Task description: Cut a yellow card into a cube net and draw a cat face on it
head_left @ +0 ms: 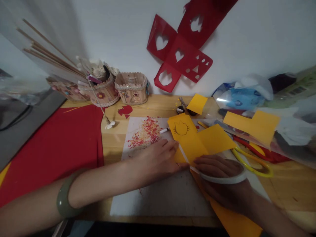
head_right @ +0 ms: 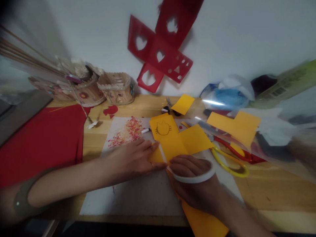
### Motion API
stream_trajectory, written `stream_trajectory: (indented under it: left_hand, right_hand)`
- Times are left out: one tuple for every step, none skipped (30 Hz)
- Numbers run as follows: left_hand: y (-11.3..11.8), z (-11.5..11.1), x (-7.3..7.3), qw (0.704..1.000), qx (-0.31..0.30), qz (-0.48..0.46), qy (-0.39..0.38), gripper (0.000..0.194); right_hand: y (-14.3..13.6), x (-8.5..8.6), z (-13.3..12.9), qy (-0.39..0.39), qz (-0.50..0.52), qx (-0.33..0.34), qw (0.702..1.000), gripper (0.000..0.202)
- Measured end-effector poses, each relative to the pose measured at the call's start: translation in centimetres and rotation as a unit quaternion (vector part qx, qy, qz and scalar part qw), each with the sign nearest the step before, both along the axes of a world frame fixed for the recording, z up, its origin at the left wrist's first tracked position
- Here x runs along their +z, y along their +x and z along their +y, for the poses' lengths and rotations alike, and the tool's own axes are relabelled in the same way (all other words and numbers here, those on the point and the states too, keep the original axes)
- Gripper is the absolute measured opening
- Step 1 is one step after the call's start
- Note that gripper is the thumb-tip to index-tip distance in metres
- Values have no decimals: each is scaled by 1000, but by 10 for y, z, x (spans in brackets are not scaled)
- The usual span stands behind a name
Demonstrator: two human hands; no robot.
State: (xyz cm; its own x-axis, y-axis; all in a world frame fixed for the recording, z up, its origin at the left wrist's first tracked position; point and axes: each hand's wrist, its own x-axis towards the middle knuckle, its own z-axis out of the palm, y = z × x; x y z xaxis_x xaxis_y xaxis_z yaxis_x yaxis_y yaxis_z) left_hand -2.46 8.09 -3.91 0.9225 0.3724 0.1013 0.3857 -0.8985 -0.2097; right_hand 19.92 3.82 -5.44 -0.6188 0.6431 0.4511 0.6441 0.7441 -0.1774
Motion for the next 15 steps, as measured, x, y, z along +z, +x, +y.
stream_trajectory:
  left_hand:
    - [0, 0, -1, 1000, -1, 2, 3, 33]
    - [0, 0, -2, 1000, -2, 3, 6, 34]
    - [-1, 0, -4, 1000, -3, 4, 9, 34]
    - [-1, 0, -5, 1000, -4, 8, 11, 35]
    - [-2, 1, -6, 1000, -4, 13, 11, 36]
    - [-3, 1, -7, 1000, -6, 13, 11, 37]
    - [-3, 3, -8, 1000, -7, 13, 12, 37]
    - [-4, 4, -9, 1000, -7, 11, 14, 35]
    - [-5, 6, -10, 1000, -7, 8, 18, 33]
    - [-6, 7, -10, 1000, -7, 5, 24, 31]
    - [-6, 9, -11, 1000, -3, 1, 30, 29]
    - [-7, 11, -12, 999, 2, -2, 33, 29]
    - [-8, 12, -12, 999, 6, -8, 33, 28]
    - [-8, 13, -13, 999, 8, -18, 30, 28]
    - [-8, 13, -13, 999, 10, -31, 25, 28]
  right_hand:
    - [1, 1, 0, -13, -8, 3, 1000, 17]
    - [1, 4, 1, -31, -23, 6, 999, 19]
    - [1, 7, 2, -50, -40, 8, 998, 22]
    - [1, 10, 3, -65, -58, 8, 996, 24]
    - [1, 14, 4, -78, -74, 12, 994, 27]
    - [1, 17, 5, -84, -87, 19, 993, 28]
    - [0, 20, 6, -86, -98, 28, 991, 29]
    - [0, 23, 6, -84, -106, 32, 990, 29]
    - [0, 25, 6, -82, -110, 37, 990, 30]
    - [0, 26, 5, -80, -114, 40, 989, 30]
    - [0, 27, 4, -79, -116, 41, 989, 30]
    - [0, 28, 3, -78, -117, 41, 989, 28]
    - [-1, 29, 2, -77, -116, 42, 989, 26]
    - [-1, 30, 0, -76, -114, 44, 990, 23]
    - [-2, 31, -1, -73, -113, 43, 990, 21]
